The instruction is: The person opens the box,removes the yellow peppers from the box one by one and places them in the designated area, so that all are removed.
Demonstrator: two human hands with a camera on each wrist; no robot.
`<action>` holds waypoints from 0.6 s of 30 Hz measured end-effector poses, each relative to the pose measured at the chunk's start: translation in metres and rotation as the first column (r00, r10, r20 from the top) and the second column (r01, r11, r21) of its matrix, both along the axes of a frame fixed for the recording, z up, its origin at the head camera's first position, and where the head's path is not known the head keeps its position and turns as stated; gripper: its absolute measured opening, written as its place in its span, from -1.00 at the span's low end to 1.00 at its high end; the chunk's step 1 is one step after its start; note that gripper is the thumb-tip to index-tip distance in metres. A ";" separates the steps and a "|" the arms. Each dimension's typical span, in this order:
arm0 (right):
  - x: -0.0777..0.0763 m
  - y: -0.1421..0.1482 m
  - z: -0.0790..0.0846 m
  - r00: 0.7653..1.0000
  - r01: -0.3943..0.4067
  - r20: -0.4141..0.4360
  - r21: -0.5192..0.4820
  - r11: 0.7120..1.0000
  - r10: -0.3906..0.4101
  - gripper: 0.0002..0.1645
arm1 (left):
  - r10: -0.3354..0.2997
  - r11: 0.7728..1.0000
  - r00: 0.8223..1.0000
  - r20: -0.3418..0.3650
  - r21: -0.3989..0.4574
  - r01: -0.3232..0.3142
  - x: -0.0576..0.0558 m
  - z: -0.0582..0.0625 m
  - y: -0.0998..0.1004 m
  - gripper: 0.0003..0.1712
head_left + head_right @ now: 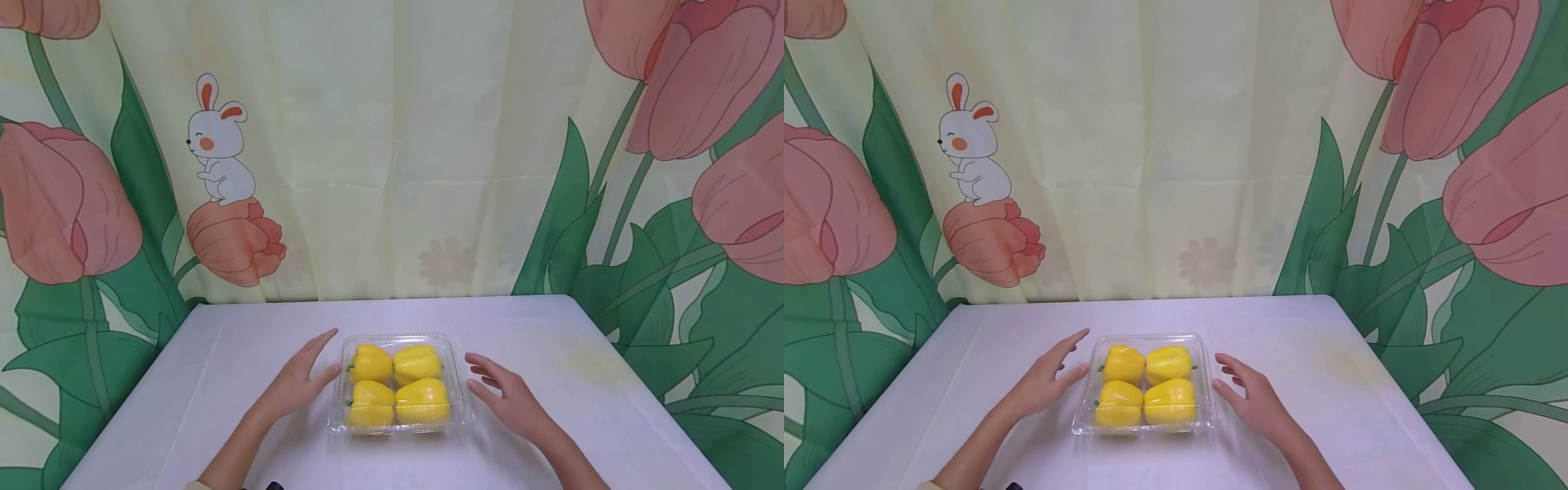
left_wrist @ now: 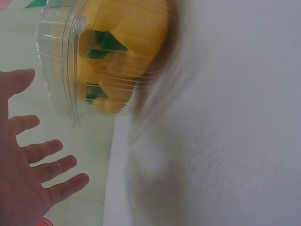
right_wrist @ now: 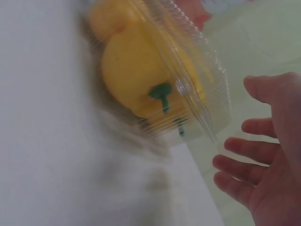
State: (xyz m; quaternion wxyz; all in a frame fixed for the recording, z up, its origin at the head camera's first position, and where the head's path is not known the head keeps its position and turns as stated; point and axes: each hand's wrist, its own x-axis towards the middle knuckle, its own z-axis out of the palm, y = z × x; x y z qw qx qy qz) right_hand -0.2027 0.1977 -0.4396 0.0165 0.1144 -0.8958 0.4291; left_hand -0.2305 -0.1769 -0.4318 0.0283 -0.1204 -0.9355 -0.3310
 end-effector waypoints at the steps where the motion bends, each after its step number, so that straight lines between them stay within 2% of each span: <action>1: 0.000 -0.001 0.000 1.000 -0.001 0.006 0.000 1.000 0.001 -0.37 | -0.001 1.000 1.000 0.003 0.004 0.001 0.000 0.000 0.001 -0.20; 8: 0.001 -0.003 -0.002 0.999 0.000 0.035 -0.012 1.000 0.001 -0.39 | -0.034 0.996 0.999 0.016 0.079 0.033 0.001 -0.002 0.006 -0.27; 18: 0.004 -0.001 -0.005 0.999 -0.002 0.048 -0.057 0.998 0.004 -0.48 | -0.038 0.988 0.998 0.051 0.153 0.029 0.002 -0.010 0.013 -0.29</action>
